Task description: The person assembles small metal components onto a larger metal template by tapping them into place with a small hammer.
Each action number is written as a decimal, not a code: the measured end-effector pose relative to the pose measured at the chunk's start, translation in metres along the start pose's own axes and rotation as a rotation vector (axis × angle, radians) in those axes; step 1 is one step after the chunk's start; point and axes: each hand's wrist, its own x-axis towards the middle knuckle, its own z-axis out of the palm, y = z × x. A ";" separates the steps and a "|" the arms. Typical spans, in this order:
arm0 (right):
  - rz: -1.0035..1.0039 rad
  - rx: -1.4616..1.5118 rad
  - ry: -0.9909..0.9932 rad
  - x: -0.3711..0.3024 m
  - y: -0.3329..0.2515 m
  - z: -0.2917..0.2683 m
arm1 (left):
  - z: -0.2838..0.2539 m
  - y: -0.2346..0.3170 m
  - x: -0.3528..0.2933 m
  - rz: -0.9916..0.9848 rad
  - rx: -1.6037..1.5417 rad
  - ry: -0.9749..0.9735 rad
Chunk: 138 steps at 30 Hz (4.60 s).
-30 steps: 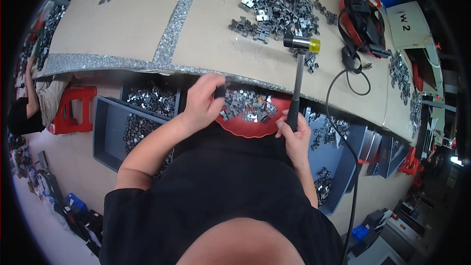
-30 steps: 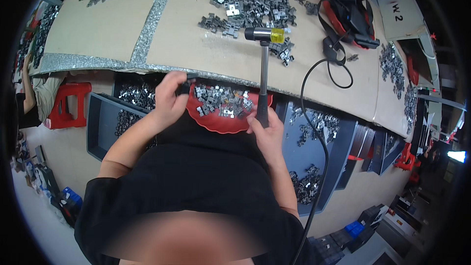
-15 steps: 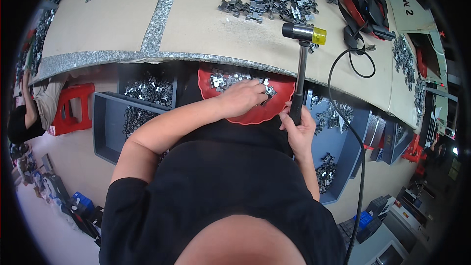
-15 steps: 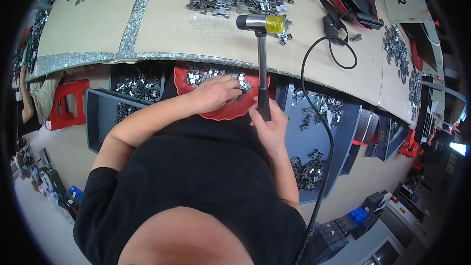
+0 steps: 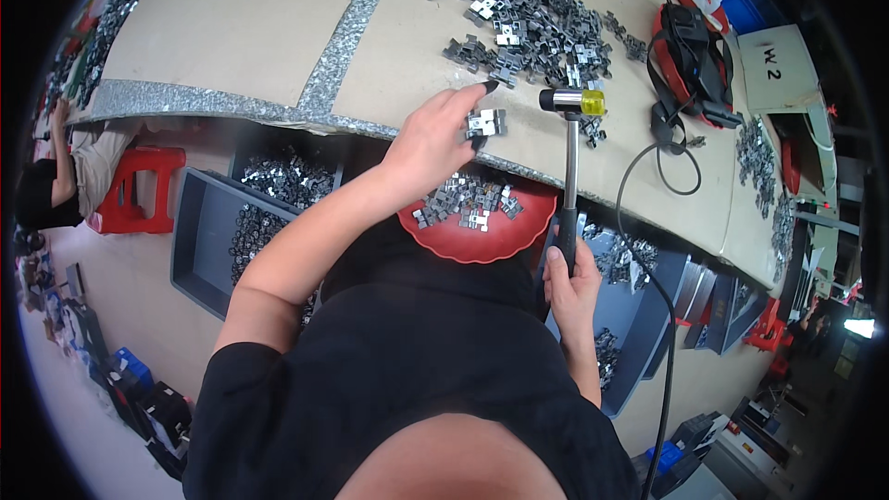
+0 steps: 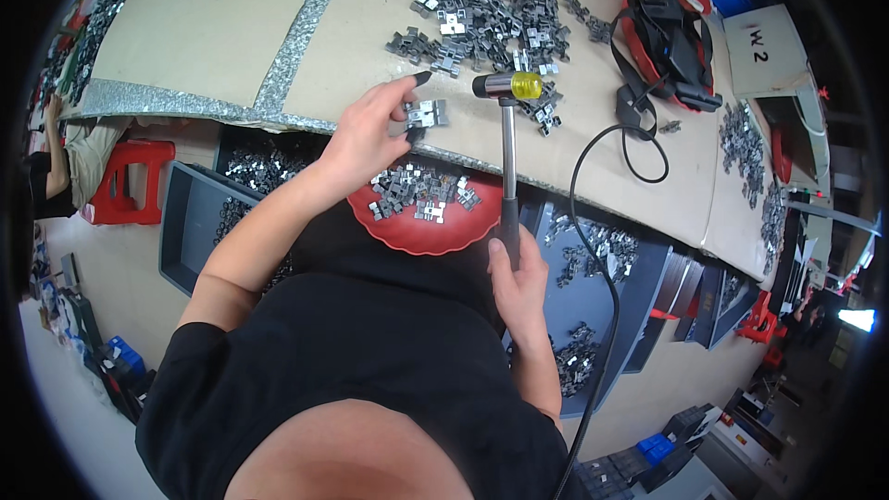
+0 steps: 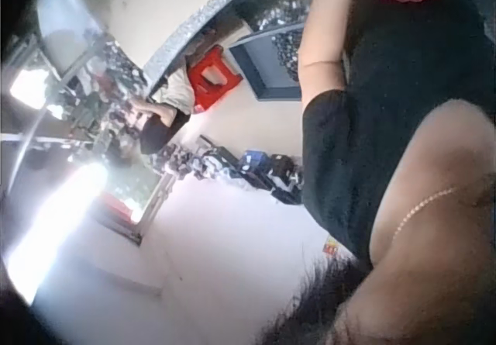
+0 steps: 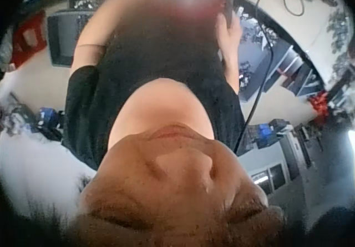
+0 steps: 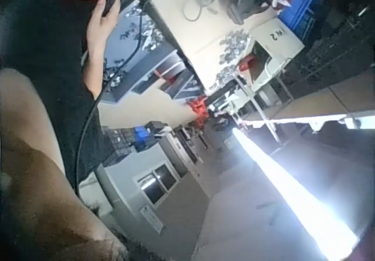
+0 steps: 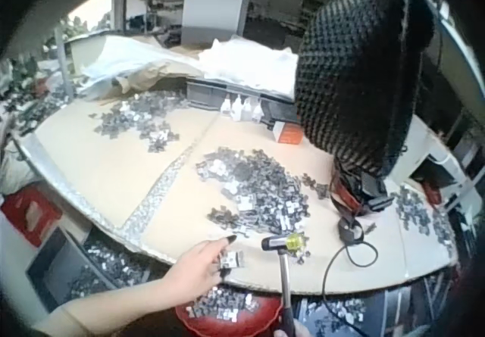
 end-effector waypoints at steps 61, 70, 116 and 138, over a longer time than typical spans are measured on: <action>-0.158 -0.234 0.038 -0.008 -0.018 0.002 | -0.038 -0.034 0.086 -0.071 -0.045 -0.047; -0.122 -0.149 0.062 -0.011 -0.013 -0.005 | -0.017 -0.018 0.073 0.399 -0.069 -0.518; -0.257 -0.544 -0.025 -0.009 -0.032 0.004 | 0.001 -0.001 0.020 0.047 0.026 -0.062; -0.175 -0.238 0.085 -0.009 -0.025 -0.003 | -0.046 0.002 0.074 0.617 0.607 -0.377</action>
